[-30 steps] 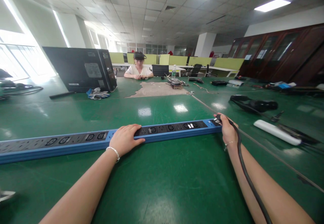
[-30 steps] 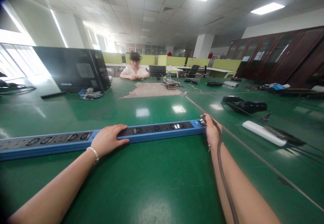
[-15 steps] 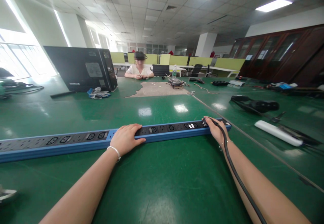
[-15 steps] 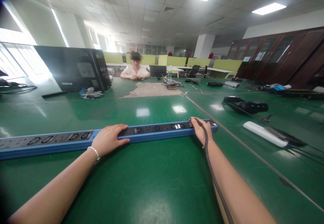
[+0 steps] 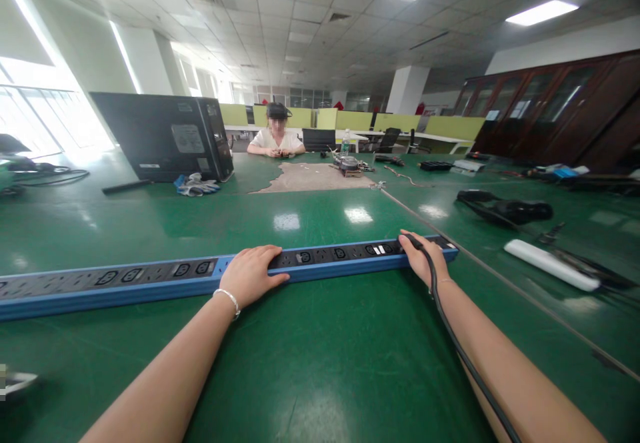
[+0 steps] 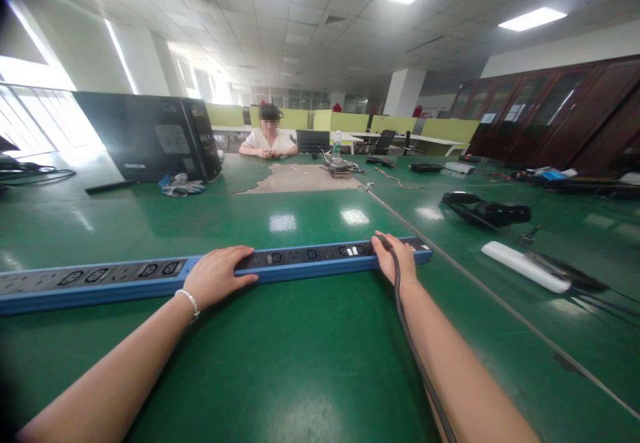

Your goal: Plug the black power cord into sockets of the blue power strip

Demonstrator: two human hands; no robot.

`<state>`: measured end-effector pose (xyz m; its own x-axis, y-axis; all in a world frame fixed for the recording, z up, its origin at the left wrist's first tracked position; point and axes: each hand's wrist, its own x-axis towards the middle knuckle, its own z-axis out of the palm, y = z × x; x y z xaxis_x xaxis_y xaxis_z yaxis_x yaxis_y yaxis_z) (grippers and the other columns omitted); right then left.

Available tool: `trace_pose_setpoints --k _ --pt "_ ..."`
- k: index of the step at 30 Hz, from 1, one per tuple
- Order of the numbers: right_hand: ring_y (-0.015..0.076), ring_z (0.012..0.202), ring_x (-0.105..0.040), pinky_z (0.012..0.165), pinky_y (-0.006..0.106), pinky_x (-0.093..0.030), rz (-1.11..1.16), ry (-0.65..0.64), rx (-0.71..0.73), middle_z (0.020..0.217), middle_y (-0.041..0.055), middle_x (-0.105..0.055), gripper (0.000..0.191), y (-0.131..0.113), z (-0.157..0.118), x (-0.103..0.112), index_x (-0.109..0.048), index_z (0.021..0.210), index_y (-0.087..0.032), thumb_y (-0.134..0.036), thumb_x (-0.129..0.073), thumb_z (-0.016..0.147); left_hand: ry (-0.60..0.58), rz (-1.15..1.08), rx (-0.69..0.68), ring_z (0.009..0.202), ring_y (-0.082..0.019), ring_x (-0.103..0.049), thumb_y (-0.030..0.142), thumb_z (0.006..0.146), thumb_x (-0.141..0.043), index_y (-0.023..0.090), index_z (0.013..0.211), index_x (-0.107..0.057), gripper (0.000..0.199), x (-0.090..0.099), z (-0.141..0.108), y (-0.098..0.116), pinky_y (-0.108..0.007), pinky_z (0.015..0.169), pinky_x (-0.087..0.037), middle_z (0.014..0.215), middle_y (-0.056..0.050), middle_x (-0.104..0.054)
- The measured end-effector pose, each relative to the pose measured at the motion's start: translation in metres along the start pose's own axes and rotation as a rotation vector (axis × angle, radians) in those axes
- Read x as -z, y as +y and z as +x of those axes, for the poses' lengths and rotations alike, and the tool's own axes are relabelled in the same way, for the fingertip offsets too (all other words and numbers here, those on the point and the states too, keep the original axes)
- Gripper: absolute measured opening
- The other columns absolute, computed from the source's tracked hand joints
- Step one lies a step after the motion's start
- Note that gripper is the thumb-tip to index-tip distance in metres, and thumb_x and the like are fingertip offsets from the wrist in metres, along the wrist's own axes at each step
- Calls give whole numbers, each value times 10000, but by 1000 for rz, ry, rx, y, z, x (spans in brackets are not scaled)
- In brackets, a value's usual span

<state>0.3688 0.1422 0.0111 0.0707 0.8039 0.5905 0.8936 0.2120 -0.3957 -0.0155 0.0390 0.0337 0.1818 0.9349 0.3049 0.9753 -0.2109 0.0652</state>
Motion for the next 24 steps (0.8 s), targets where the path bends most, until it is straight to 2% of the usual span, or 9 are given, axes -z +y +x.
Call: trace_pose_setpoints --k 3,6,13,19,24 --pt "242 1086 -555 1000 491 -298 18 -31 -49 1072 68 -664 391 0 -3 -1 -651 1021 -241 -460 -388 832 5 5 2 1076 -233 -547 596 737 -485 229 1190 -516 584 0 0 0 -369 963 -382 1215 -43 -587" --pt "239 1152 -503 1021 502 -250 -33 -36 -36 1121 84 -639 411 -1 -7 -2 -634 1071 -232 -451 -371 842 6 0 3 1073 -234 -548 597 737 -484 233 1189 -517 581 -1 0 0 -372 959 -386 1214 -40 -588" --pt "242 1230 -417 1026 494 -244 -149 -34 -41 1216 107 -575 465 -3 -16 -2 -561 1200 -223 -457 -335 867 10 5 3 1073 -235 -549 599 731 -493 233 1188 -515 586 -2 0 -1 -372 961 -386 1212 -42 -589" --pt "246 1190 -460 1013 491 -273 -136 -110 -115 1113 66 -638 411 -5 -9 3 -618 1117 -279 -464 -365 849 13 9 1 1080 -233 -546 600 737 -482 225 1187 -516 586 -1 0 -1 -364 970 -380 1211 -46 -589" --pt "245 1184 -465 1018 505 -251 -108 -62 -91 1120 55 -639 400 -4 -10 0 -611 1121 -275 -445 -366 854 9 3 4 1081 -234 -546 599 736 -482 225 1185 -518 585 -1 0 0 -370 968 -383 1215 -47 -587"
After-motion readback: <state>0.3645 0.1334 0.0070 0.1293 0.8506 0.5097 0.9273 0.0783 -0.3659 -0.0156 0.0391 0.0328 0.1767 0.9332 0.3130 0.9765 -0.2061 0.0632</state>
